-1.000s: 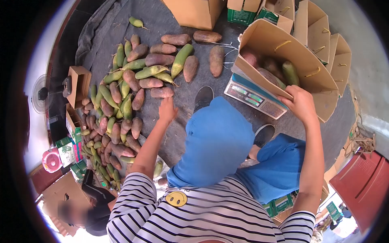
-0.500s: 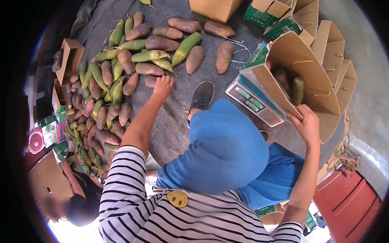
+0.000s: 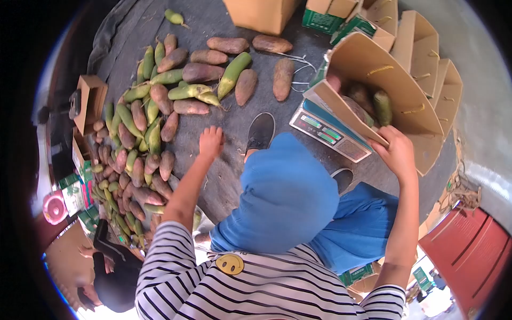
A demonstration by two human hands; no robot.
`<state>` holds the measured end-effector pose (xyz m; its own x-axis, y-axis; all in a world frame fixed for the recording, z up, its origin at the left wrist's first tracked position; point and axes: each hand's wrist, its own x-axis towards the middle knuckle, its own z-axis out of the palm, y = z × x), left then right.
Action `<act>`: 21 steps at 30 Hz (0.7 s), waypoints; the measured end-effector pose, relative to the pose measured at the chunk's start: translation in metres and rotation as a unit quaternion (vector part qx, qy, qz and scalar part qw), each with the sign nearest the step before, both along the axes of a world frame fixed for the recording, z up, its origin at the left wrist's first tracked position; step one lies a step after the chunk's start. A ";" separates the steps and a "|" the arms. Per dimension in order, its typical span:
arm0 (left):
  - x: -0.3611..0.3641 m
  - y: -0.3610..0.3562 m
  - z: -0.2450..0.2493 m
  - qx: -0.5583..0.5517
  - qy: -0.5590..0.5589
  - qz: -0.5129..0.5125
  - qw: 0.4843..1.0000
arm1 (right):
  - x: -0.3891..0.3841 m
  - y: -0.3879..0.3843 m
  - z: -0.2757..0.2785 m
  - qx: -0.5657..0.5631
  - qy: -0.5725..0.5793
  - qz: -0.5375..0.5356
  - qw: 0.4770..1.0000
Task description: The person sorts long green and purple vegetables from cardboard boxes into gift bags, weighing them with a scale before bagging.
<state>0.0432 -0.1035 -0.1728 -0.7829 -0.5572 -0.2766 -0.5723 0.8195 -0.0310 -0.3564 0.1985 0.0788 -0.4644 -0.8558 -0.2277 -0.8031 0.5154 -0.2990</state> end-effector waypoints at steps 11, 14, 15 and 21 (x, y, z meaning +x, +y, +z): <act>-0.061 0.034 0.137 0.159 0.434 0.220 0.859 | -0.004 0.013 -0.002 0.011 0.015 0.002 1.000; -0.131 0.047 0.238 0.254 0.591 0.160 0.749 | -0.005 0.014 -0.004 0.012 0.012 0.006 1.000; -0.153 0.054 0.265 0.254 0.628 0.117 0.726 | -0.006 0.014 -0.005 0.011 0.011 0.007 1.000; -0.252 0.083 0.309 0.390 0.576 -0.047 0.717 | -0.007 0.018 -0.005 0.001 0.005 0.006 1.000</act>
<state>-0.2083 -0.0205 0.1358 -0.7670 -0.5134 0.3847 0.2089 0.3671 0.9064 -0.3634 0.2167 0.0740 -0.4568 -0.8604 -0.2259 -0.8116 0.5070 -0.2902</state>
